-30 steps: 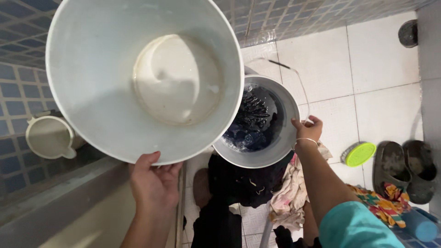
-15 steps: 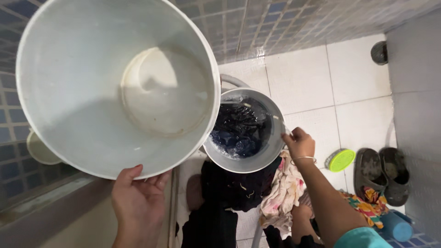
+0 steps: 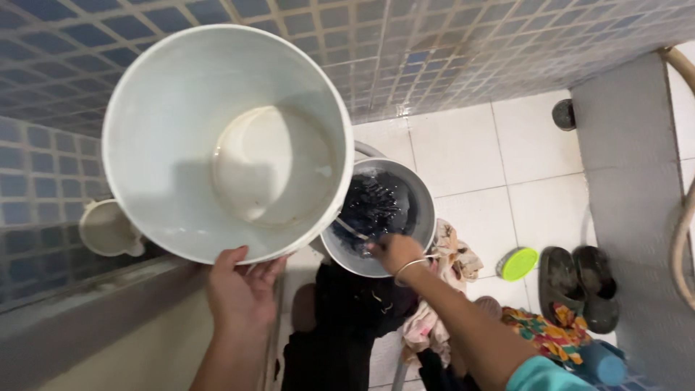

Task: The person washes clothes by hand in a tiled bathroom. They scrub and rinse various garments in two buckets, one with soapy water and one with rinse water, then wring them out and place them on the floor.

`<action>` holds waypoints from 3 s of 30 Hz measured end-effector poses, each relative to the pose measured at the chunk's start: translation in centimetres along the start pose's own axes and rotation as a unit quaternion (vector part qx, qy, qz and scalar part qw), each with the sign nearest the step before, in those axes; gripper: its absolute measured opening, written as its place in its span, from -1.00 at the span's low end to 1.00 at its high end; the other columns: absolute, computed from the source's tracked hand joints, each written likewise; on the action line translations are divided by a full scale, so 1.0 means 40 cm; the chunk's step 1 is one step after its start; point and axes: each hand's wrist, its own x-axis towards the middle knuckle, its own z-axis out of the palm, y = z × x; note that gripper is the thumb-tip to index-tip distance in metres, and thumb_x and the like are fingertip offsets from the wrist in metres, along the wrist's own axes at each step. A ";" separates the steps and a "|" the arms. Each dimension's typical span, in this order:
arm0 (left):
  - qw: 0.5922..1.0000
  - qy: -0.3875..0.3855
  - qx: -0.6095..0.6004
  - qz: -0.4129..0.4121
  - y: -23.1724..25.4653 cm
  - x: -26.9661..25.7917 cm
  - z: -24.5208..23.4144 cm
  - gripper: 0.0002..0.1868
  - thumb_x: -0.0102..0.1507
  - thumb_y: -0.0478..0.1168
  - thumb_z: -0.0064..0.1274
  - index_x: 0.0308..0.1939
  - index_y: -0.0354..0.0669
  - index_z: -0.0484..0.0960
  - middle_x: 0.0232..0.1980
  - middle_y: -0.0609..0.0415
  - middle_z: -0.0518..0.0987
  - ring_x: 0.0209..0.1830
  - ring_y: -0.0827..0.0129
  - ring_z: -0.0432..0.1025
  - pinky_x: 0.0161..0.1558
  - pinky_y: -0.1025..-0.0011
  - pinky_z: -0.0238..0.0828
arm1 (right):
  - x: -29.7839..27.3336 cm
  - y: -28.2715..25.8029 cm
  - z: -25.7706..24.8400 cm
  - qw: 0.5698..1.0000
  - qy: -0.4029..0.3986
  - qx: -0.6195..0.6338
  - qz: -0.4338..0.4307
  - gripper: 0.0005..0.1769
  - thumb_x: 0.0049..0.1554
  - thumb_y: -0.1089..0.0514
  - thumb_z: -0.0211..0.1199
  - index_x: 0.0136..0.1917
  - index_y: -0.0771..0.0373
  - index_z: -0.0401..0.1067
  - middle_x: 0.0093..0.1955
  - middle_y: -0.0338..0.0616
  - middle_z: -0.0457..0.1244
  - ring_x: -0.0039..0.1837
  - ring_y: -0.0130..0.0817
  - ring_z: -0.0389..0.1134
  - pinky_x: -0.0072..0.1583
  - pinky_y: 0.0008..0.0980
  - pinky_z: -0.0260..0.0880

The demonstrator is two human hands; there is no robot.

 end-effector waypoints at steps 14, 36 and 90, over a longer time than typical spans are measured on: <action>0.998 -0.012 0.054 0.005 0.038 -0.109 0.052 -0.30 0.12 -0.38 -0.20 0.40 -0.33 0.17 0.25 -0.19 0.37 0.14 -0.20 0.48 0.11 -0.11 0.56 | -0.330 0.089 -0.477 0.954 0.137 0.157 0.215 -0.53 0.15 -0.13 0.29 -0.14 0.37 0.65 -0.48 -0.06 0.25 -0.38 -0.32 0.20 -0.24 -0.20 0.23; 0.969 0.083 0.213 -0.090 -0.617 0.281 -0.040 -0.41 0.17 -0.30 -0.07 0.30 -0.25 0.21 0.21 -0.31 0.45 -0.03 -0.10 0.54 -0.13 0.05 0.63 | -0.094 0.806 -0.516 0.947 0.221 0.061 0.226 -0.40 0.23 -0.23 0.30 0.00 0.44 0.61 -0.21 0.17 0.40 -0.18 -0.06 0.42 -0.06 -0.10 0.39; 0.949 -0.141 0.244 -0.139 -0.765 0.569 -0.024 -0.15 0.08 -0.33 -0.11 0.47 -0.10 0.01 0.30 -0.19 0.39 0.18 -0.05 0.47 0.14 -0.06 0.52 | 0.443 0.830 0.361 0.947 -0.030 -0.285 0.143 -0.26 0.24 -0.17 0.04 0.61 0.09 0.08 0.67 0.01 -0.10 0.66 0.00 -0.09 0.56 0.05 -0.11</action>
